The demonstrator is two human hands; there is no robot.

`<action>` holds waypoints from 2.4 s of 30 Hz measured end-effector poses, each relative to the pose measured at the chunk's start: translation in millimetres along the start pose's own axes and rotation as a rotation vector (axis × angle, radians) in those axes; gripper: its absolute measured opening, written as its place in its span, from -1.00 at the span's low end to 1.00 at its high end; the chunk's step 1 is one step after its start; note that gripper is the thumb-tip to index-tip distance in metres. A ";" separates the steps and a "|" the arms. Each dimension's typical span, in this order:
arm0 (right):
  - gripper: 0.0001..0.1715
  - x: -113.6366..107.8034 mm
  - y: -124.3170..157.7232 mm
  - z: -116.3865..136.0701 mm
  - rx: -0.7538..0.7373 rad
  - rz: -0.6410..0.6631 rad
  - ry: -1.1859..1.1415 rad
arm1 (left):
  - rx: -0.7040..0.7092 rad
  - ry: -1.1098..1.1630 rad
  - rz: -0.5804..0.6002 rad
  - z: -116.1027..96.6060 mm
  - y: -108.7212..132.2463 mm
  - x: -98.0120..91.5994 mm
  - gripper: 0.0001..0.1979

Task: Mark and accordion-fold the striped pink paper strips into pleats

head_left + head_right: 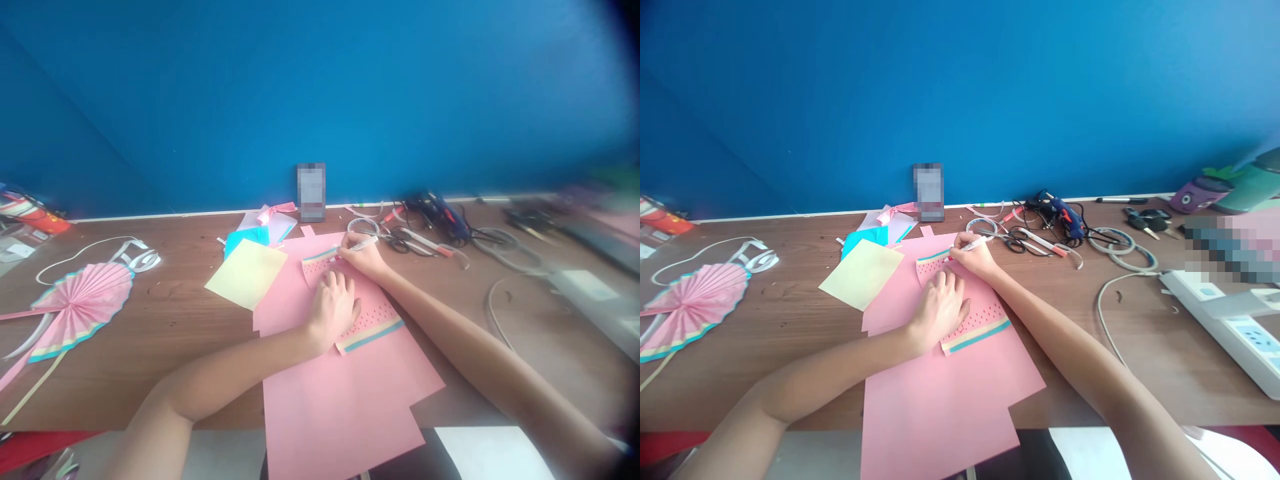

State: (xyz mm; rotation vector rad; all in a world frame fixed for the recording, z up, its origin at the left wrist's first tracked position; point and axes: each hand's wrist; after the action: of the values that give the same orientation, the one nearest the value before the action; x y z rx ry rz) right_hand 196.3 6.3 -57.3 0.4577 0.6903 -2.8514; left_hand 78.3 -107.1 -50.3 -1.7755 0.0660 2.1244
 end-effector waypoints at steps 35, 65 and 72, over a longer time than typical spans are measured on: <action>-0.86 -4.8 -0.4 -14.9 0.041 -0.048 -0.050 | 0.146 -0.030 -0.039 3.1 -7.0 6.1 -0.66; -0.84 -19.1 -1.7 -23.8 0.045 -0.116 -0.059 | 0.175 0.028 -0.031 7.8 -9.1 9.3 -0.45; -0.86 -18.2 0.0 -22.1 0.016 -0.072 -0.045 | 0.190 0.059 -0.002 10.2 -9.9 4.7 -0.46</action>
State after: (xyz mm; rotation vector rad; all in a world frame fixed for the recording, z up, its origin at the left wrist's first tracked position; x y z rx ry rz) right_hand 219.0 18.4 -69.9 0.3770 0.6901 -2.9271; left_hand 71.0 -94.0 -50.7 -1.7249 0.2723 1.9921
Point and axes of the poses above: each hand's wrist, its own y-axis away from the middle knuckle, its own x-axis out of the palm, z = x × y, and after that the axes turned 8 degrees about -x, right-handed
